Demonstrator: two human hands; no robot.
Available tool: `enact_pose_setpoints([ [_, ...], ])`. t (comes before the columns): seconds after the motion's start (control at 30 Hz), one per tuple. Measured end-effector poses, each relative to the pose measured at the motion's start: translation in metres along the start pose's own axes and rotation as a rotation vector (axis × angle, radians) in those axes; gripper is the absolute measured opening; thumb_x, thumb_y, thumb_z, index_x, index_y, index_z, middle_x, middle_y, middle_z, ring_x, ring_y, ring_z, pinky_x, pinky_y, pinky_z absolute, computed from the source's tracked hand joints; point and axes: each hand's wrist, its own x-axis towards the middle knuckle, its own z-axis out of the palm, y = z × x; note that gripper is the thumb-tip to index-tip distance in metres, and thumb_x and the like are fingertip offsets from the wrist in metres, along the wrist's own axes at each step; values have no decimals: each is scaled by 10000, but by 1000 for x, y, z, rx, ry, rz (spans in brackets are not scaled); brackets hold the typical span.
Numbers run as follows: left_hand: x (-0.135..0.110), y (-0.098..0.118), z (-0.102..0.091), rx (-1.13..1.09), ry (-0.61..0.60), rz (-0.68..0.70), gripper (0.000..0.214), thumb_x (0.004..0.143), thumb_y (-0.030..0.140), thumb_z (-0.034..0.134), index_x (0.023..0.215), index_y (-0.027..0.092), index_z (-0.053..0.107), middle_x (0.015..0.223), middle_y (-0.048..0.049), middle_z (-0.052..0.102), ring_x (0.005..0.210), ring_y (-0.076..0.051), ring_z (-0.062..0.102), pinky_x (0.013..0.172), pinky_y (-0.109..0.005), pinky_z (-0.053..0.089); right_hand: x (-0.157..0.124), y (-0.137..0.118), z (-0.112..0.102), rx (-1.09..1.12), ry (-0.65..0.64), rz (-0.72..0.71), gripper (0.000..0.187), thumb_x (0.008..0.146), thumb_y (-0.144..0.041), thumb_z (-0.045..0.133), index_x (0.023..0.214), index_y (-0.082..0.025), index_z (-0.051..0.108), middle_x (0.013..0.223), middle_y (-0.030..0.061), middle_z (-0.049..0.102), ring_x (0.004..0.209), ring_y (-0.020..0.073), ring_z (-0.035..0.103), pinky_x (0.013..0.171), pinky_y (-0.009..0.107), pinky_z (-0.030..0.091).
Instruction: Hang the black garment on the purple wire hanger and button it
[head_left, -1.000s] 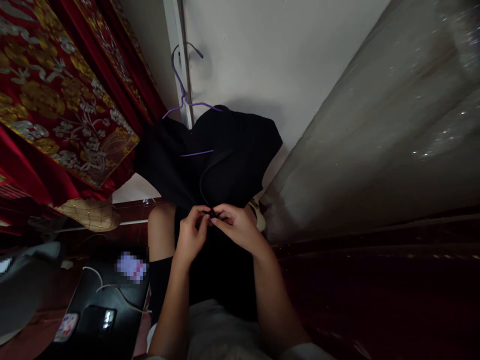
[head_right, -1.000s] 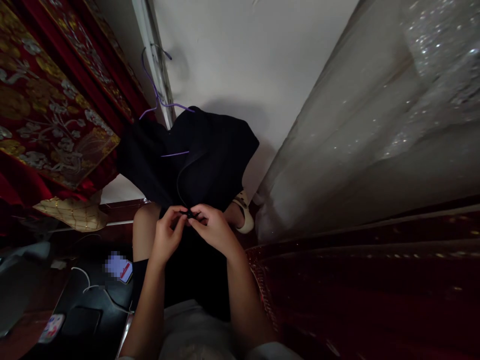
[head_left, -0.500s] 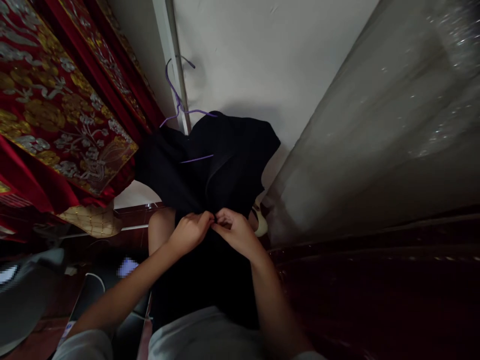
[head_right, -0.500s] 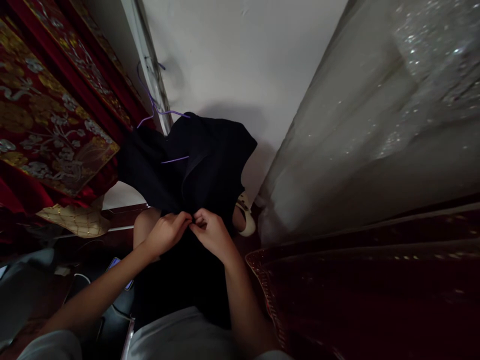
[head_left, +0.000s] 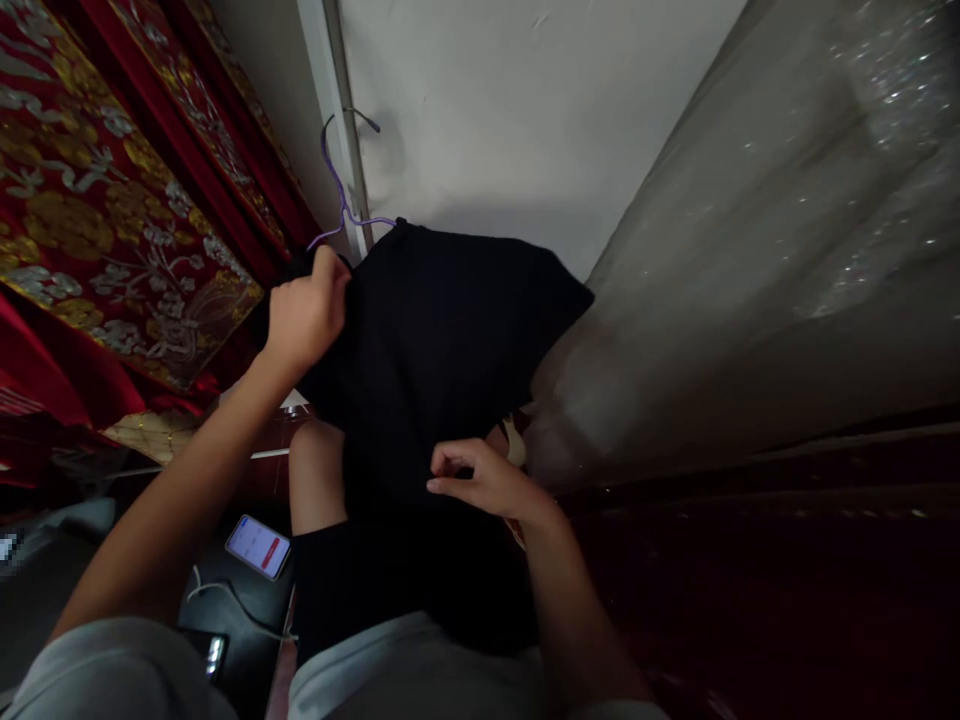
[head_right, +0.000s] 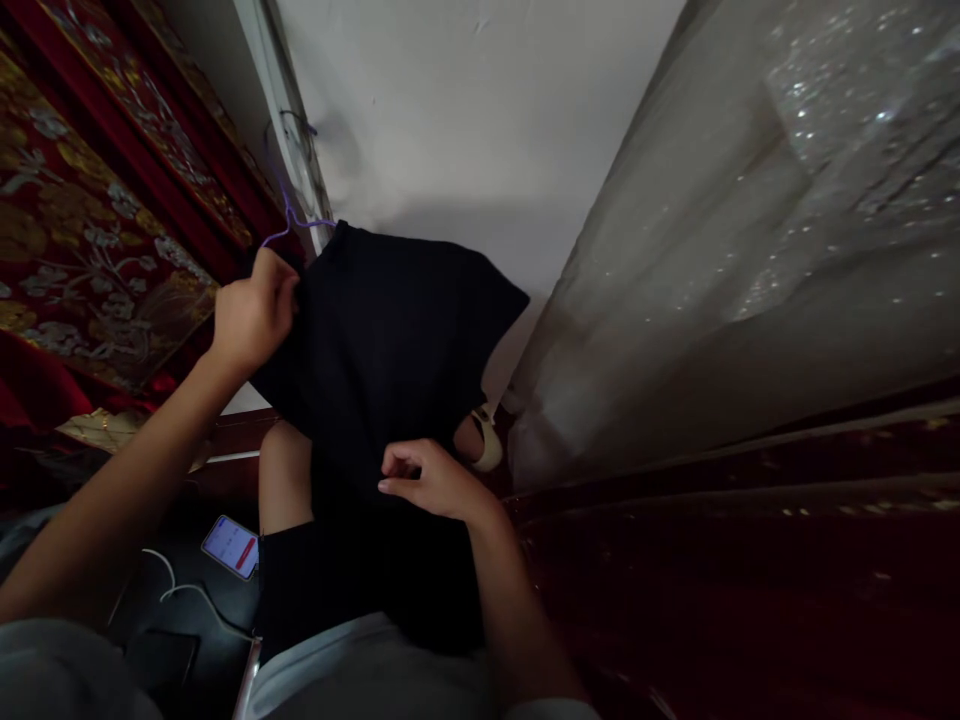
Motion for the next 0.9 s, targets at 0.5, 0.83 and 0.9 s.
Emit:
enact_pose_setpoints([
  [0.5, -26, 16, -25, -141, 71, 110, 254, 1097, 353, 413, 1118, 175, 592, 1006, -71, 720, 913, -199, 725, 806, -292, 543, 126, -144, -40, -441, 488, -592, 153, 930, -328, 676, 869, -189, 664, 719, 0, 631, 704, 146, 619, 752, 305, 529],
  [0.83, -26, 8, -6, -99, 110, 29, 251, 1093, 353, 416, 1086, 182, 600, 921, -76, 717, 886, -208, 719, 816, -289, 540, 155, -131, -29, -481, 571, -641, 145, 958, -369, 631, 923, -227, 628, 705, -5, 543, 744, 167, 588, 790, 318, 506],
  [0.9, -24, 3, -11, -107, 138, 27, 254, 1090, 385, 432, 1105, 196, 600, 945, -62, 723, 898, -202, 715, 813, -285, 543, 157, -131, -31, -479, 527, -634, 126, 943, -350, 657, 937, -229, 623, 717, -8, 536, 766, 168, 589, 812, 323, 500],
])
